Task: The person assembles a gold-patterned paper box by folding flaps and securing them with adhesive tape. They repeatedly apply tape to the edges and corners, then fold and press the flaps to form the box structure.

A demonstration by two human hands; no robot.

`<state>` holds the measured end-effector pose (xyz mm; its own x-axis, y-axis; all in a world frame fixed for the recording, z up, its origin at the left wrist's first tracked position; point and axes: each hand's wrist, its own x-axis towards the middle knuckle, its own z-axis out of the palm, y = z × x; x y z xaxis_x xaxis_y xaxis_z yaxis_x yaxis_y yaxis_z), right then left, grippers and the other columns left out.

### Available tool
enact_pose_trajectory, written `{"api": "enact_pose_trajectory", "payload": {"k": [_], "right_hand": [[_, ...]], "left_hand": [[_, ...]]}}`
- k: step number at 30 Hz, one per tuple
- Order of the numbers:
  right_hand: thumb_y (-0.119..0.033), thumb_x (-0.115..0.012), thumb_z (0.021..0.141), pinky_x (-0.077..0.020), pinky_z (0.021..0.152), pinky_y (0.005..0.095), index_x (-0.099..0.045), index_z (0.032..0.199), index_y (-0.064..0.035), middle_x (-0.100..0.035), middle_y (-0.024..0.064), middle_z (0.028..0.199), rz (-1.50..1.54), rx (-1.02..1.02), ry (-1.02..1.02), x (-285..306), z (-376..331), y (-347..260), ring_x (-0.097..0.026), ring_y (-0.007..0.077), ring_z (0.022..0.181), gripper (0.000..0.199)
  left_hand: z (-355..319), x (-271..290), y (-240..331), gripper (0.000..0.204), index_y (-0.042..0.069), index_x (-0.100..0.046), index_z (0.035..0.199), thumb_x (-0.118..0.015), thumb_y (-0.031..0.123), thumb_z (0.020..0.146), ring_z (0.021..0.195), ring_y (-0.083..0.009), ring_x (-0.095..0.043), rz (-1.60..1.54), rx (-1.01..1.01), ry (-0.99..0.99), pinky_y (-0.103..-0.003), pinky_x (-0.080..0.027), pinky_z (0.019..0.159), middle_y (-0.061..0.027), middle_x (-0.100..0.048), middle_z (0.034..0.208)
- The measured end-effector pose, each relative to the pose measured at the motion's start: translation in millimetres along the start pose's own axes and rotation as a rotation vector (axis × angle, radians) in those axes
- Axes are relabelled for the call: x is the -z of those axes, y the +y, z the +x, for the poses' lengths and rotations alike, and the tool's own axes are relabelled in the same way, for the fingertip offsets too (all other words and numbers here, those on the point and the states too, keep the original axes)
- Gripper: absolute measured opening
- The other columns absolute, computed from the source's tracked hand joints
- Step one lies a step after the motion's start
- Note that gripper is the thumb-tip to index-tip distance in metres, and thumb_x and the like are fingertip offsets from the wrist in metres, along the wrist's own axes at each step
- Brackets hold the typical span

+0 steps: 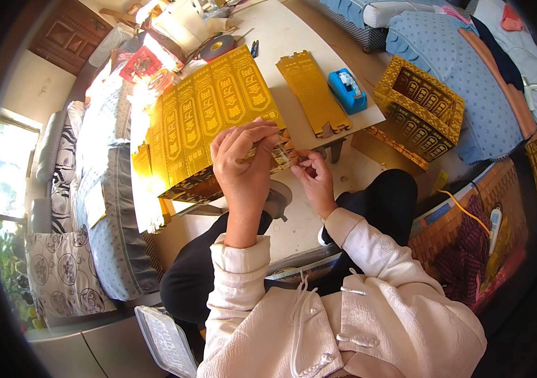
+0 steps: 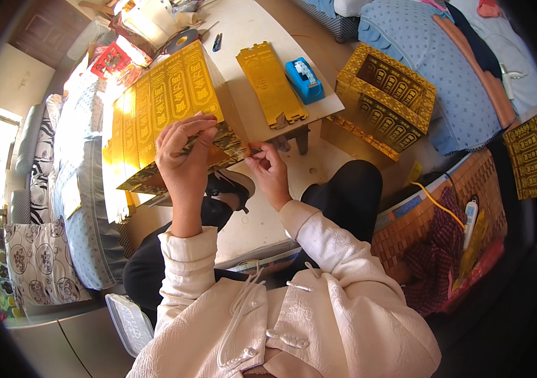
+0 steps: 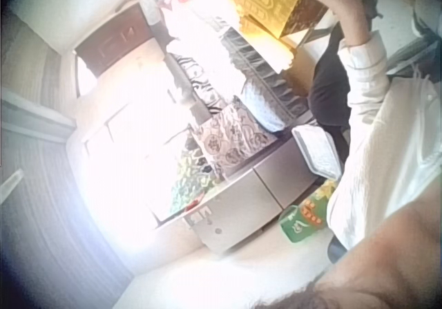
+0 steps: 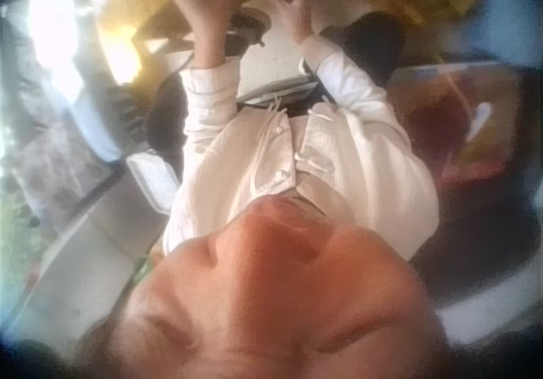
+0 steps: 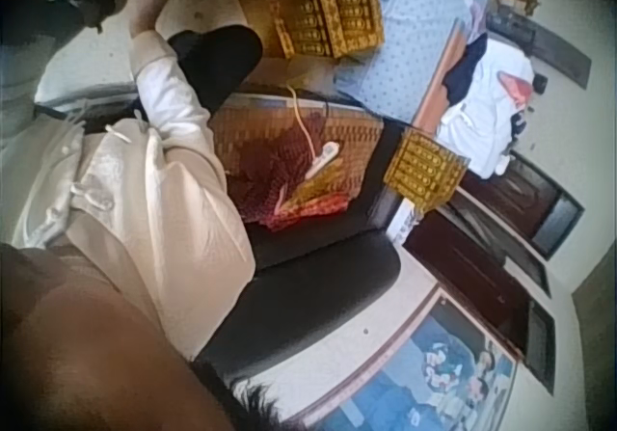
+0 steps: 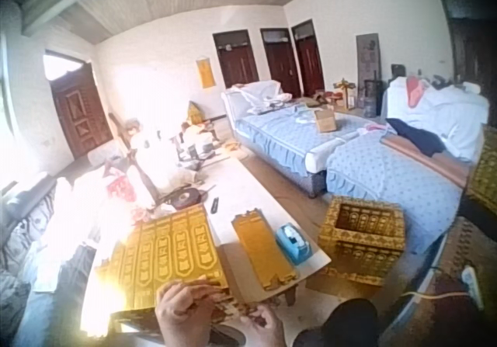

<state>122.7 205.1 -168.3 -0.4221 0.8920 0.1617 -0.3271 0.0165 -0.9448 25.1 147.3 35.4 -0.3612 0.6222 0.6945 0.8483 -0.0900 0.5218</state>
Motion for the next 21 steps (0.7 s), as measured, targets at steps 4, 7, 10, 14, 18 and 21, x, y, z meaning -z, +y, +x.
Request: {"api": "enact_pose_trajectory", "payload": {"k": [4,7,10,14,18,21], "right_hand": [[-0.002,-0.071,0.098,-0.0492,0.081,0.0215,-0.059,0.13,-0.0037,-0.069,0.0023,0.097,-0.01,0.017,0.007,-1.0,0.1,-0.2,-0.063,0.0078,0.09,0.035],[-0.002,-0.072,0.098,-0.049,0.081,0.0213,-0.059,0.13,-0.0038,-0.068,0.0019,0.097,-0.038,0.026,0.01,1.0,-0.2,3.3,-0.062,0.0075,0.09,0.035],[-0.002,-0.072,0.098,-0.0489,0.081,0.0215,-0.059,0.13,-0.0037,-0.068,0.002,0.097,-0.029,0.041,0.015,-0.3,-0.5,5.8,-0.062,0.0074,0.091,0.035],[-0.001,-0.072,0.098,-0.0492,0.082,0.0217,-0.06,0.13,-0.0035,-0.068,0.0021,0.097,-0.028,0.061,0.026,-1.1,-0.9,10.3,-0.061,0.0075,0.091,0.035],[-0.001,-0.071,0.098,-0.0492,0.083,0.0216,-0.06,0.13,-0.0035,-0.067,0.0017,0.098,-0.025,0.077,0.033,-1.5,-0.8,14.8,-0.061,0.0075,0.092,0.034],[0.0,-0.071,0.098,-0.049,0.083,0.0214,-0.061,0.13,-0.0039,-0.067,0.0013,0.098,0.015,0.087,0.033,-2.6,-1.1,16.5,-0.061,0.0073,0.091,0.034]], "left_hand": [[0.3,0.8,7.1,0.009,0.006,-0.078,0.094,-0.08,0.004,0.086,0.103,-0.0201,-0.072,0.065,0.04,-0.001,-0.033,-0.046,0.099,-0.0044,-0.079,0.101],[1.2,-1.1,8.7,0.009,0.006,-0.078,0.094,-0.08,0.005,0.085,0.101,-0.0202,-0.072,0.075,0.051,0.006,-0.032,-0.047,0.097,-0.0045,-0.079,0.101],[0.8,-1.8,6.8,0.009,0.007,-0.077,0.094,-0.079,0.006,0.085,0.098,-0.0204,-0.072,0.062,0.056,0.01,-0.033,-0.047,0.095,-0.0039,-0.079,0.101],[-1.7,-6.9,1.6,0.009,0.009,-0.077,0.094,-0.079,0.009,0.086,0.097,-0.0223,-0.071,0.043,0.085,0.047,-0.036,-0.046,0.092,-0.0045,-0.076,0.111],[-1.5,-8.9,0.5,0.009,0.009,-0.076,0.094,-0.079,0.009,0.085,0.096,-0.0247,-0.07,0.02,0.129,0.062,-0.037,-0.047,0.09,-0.0077,-0.072,0.123],[0.4,-8.6,5.5,0.008,0.008,-0.075,0.093,-0.078,0.009,0.086,0.091,-0.0241,-0.07,-0.026,0.186,0.047,-0.038,-0.046,0.091,-0.0095,-0.07,0.127]]}}
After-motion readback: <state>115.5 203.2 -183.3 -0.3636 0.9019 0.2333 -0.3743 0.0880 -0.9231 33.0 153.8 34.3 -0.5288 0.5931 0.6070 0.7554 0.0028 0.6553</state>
